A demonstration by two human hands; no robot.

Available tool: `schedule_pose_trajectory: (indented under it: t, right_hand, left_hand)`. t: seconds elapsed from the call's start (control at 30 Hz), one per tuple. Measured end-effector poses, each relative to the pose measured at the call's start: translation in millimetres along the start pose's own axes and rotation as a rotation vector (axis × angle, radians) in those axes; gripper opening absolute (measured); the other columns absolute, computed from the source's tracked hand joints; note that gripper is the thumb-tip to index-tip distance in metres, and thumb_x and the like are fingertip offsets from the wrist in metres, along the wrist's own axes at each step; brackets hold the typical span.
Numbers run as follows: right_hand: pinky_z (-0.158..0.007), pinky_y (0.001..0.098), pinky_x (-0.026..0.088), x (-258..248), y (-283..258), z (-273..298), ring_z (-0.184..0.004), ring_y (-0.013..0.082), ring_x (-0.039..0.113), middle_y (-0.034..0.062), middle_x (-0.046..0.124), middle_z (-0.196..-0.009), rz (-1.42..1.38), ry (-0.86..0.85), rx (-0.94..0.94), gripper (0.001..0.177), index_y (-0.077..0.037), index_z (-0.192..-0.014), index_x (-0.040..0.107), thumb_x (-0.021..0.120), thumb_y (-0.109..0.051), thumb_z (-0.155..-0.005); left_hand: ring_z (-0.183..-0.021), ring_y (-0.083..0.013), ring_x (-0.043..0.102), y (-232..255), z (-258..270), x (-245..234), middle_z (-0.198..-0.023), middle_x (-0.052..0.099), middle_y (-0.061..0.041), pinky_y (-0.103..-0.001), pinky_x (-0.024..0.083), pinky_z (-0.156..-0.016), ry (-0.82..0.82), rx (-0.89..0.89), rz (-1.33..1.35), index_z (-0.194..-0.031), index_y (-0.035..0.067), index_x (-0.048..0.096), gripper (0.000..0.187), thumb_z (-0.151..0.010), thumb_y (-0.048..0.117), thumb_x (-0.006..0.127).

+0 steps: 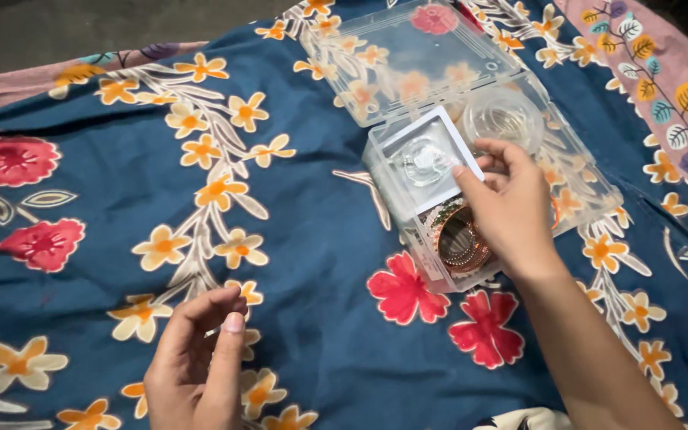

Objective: The person opens a clear plastic box containing jewelry, removes several orange string bracelets, and puts them on their left wrist one by one. The person also briefly handles a silver chain and a small white box before focusing on the bracelets.

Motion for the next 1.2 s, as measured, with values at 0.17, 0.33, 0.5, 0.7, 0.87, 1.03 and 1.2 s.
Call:
schedule_pose_trajectory:
  t: [0.17,0.33,0.5,0.7,0.87,1.03,1.2]
  right_hand:
    - [-0.077,0.0203,0.057,-9,-19,2,-0.089,0.0090,0.071,0.0070,0.075,-0.102,-0.002,0.024,-0.012,0.030,0.006,-0.119,0.069,0.075,-0.004,-0.092]
    - [-0.089,0.0233,0.056,-24,-120,34,-0.104,0.0127,0.069,0.0125,0.071,-0.117,0.131,0.216,-0.428,0.030,0.008,-0.128,0.065,0.072,0.006,-0.098]
    - [-0.103,0.0222,0.056,-19,-198,102,-0.119,0.0133,0.067,0.0112,0.064,-0.127,-0.122,0.205,-0.483,0.030,0.002,-0.129,0.056,0.064,0.009,-0.101]
    - [-0.070,0.0281,0.059,101,-189,227,-0.095,0.0144,0.070,0.0093,0.069,-0.108,-0.792,-0.171,0.123,0.035,-0.011,-0.124,0.050,0.060,-0.002,-0.092]
    - [-0.082,0.0421,0.061,246,-166,347,-0.097,0.0235,0.072,0.0122,0.070,-0.108,-0.933,-0.550,0.629,0.022,-0.003,-0.116,0.056,0.058,-0.008,-0.095]
    - [-0.088,0.0454,0.059,350,-139,406,-0.103,0.0272,0.069,0.0130,0.067,-0.111,-0.900,-0.615,0.802,0.024,-0.003,-0.121,0.056,0.059,-0.005,-0.097]
    - [-0.085,0.0485,0.063,413,-123,429,-0.099,0.0301,0.072,0.0153,0.067,-0.112,-0.884,-0.610,0.850,0.026,-0.004,-0.122,0.054,0.057,-0.007,-0.097]
  left_hand:
    - [-0.102,-0.0123,0.069,21,5,2,-0.109,0.073,-0.008,-0.024,0.053,-0.084,-0.008,0.013,0.031,-0.120,0.000,0.067,0.026,-0.095,0.003,0.063]
    - [-0.099,-0.0120,0.068,71,19,-7,-0.108,0.072,-0.007,-0.025,0.054,-0.083,-0.015,0.102,0.058,-0.116,0.002,0.070,0.021,-0.097,0.007,0.064]
    - [-0.102,-0.0115,0.071,109,56,-52,-0.110,0.075,-0.006,-0.026,0.056,-0.083,0.002,0.113,0.008,-0.121,0.004,0.067,0.028,-0.094,0.013,0.065]
    - [-0.096,-0.0124,0.067,88,112,-144,-0.116,0.071,-0.002,-0.027,0.055,-0.078,0.023,-0.174,0.131,-0.136,0.011,0.059,0.047,-0.090,0.018,0.065]
    - [-0.096,-0.0140,0.072,124,156,-251,-0.108,0.075,-0.008,-0.028,0.057,-0.079,0.164,0.106,-0.119,-0.124,0.002,0.066,0.034,-0.094,0.018,0.066]
    - [-0.081,-0.0199,0.074,133,203,-351,-0.107,0.074,-0.009,-0.031,0.058,-0.070,0.549,0.093,-0.341,-0.121,0.001,0.066,0.031,-0.095,0.018,0.065]
    - [-0.091,-0.0189,0.071,127,251,-359,-0.112,0.068,-0.013,-0.030,0.058,-0.071,0.812,0.186,-0.267,-0.120,-0.001,0.064,0.028,-0.095,0.011,0.060]
Point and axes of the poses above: each hand's wrist, its own z-axis away from the middle knuckle, its own x-axis out of the palm, y = z × x, the point moved 10 cm from there along -z, towards the middle knuckle
